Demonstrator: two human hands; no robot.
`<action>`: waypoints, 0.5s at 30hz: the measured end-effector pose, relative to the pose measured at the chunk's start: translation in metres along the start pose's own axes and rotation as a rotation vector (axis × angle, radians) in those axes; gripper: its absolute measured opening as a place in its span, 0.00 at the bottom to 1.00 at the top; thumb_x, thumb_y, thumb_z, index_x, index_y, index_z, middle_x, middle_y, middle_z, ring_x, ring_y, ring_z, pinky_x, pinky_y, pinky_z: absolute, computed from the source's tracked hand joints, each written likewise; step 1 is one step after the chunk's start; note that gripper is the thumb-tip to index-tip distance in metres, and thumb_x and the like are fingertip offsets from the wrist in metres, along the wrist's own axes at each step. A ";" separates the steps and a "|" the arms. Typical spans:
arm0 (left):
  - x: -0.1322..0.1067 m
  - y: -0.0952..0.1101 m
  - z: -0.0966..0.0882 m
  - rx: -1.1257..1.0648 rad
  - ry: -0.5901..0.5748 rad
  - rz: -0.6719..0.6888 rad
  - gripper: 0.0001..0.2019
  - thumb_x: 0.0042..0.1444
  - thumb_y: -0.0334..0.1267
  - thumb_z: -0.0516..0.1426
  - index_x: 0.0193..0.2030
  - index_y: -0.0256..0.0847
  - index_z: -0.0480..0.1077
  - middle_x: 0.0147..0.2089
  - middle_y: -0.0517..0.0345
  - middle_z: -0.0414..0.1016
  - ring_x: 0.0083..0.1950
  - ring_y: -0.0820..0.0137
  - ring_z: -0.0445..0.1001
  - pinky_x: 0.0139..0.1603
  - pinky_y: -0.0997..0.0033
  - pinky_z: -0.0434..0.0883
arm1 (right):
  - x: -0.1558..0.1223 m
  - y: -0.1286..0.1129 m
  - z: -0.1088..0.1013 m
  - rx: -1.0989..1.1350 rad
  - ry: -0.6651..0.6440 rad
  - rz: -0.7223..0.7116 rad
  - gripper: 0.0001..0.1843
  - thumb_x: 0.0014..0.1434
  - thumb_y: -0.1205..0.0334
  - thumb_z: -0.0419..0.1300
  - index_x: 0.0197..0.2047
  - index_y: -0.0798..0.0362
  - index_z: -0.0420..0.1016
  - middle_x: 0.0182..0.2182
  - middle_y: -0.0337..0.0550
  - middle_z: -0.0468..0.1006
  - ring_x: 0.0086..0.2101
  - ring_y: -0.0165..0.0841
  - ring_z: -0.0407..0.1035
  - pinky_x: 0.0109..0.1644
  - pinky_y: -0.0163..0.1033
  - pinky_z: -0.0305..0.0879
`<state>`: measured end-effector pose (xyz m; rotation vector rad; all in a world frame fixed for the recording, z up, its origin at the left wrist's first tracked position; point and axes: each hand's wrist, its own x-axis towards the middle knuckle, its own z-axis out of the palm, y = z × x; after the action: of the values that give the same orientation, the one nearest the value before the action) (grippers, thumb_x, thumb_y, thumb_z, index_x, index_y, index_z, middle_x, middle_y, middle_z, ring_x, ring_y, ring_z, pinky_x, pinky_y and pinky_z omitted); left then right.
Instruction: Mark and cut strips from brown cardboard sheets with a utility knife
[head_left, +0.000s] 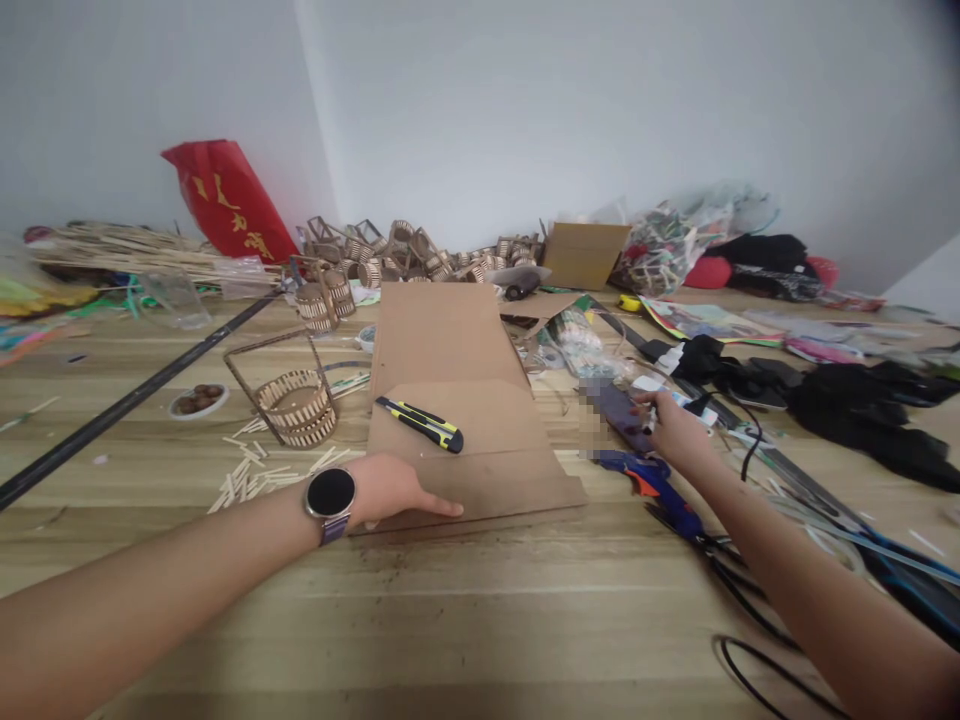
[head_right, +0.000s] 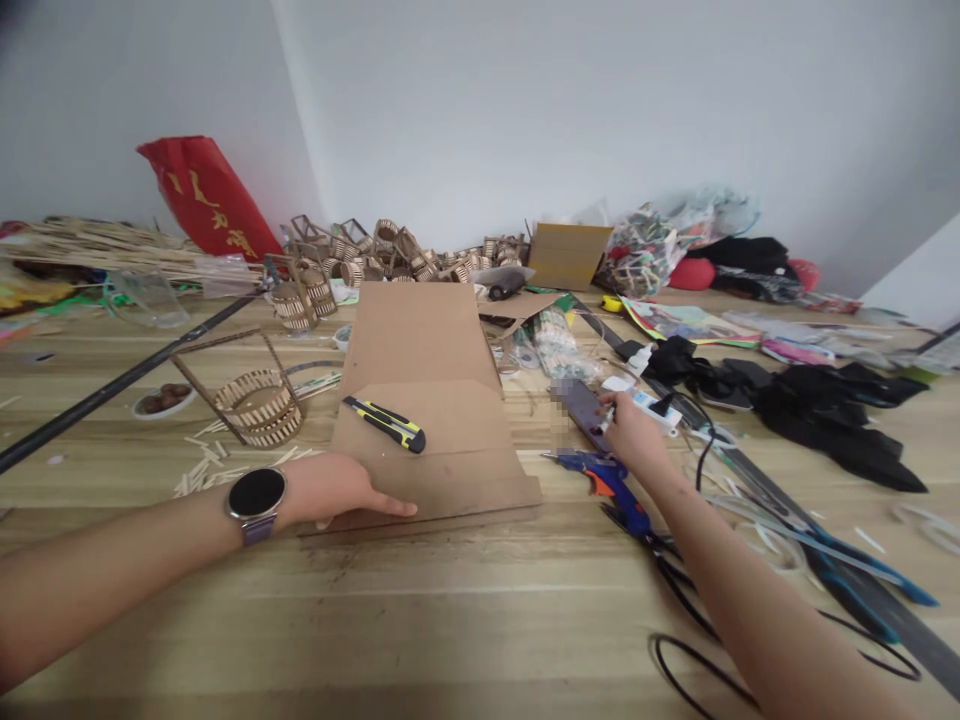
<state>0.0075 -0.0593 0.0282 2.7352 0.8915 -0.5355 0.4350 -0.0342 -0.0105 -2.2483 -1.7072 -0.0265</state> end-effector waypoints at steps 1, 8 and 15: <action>-0.001 0.002 -0.002 0.017 -0.021 -0.006 0.40 0.54 0.16 0.54 0.63 0.70 0.65 0.10 0.72 0.52 0.16 0.73 0.54 0.27 0.79 0.59 | -0.001 -0.004 -0.002 -0.019 0.002 0.008 0.21 0.58 0.67 0.50 0.54 0.59 0.70 0.40 0.57 0.83 0.40 0.47 0.77 0.39 0.44 0.67; -0.007 -0.002 -0.001 0.093 -0.015 -0.053 0.41 0.50 0.21 0.62 0.66 0.64 0.63 0.34 0.61 0.77 0.31 0.68 0.74 0.35 0.75 0.66 | -0.017 -0.066 0.005 -0.088 -0.131 -0.085 0.17 0.65 0.60 0.50 0.49 0.54 0.76 0.33 0.50 0.83 0.38 0.43 0.77 0.35 0.39 0.64; -0.024 0.000 0.020 0.074 0.133 -0.165 0.24 0.59 0.41 0.61 0.63 0.48 0.68 0.47 0.51 0.76 0.45 0.60 0.77 0.36 0.71 0.68 | -0.011 -0.120 0.025 -0.135 -0.277 -0.187 0.16 0.62 0.65 0.52 0.42 0.59 0.80 0.36 0.59 0.82 0.37 0.44 0.77 0.34 0.40 0.63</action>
<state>-0.0160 -0.0787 0.0200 2.8063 1.1603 -0.4265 0.3145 -0.0093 -0.0076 -2.2645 -2.1153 0.1378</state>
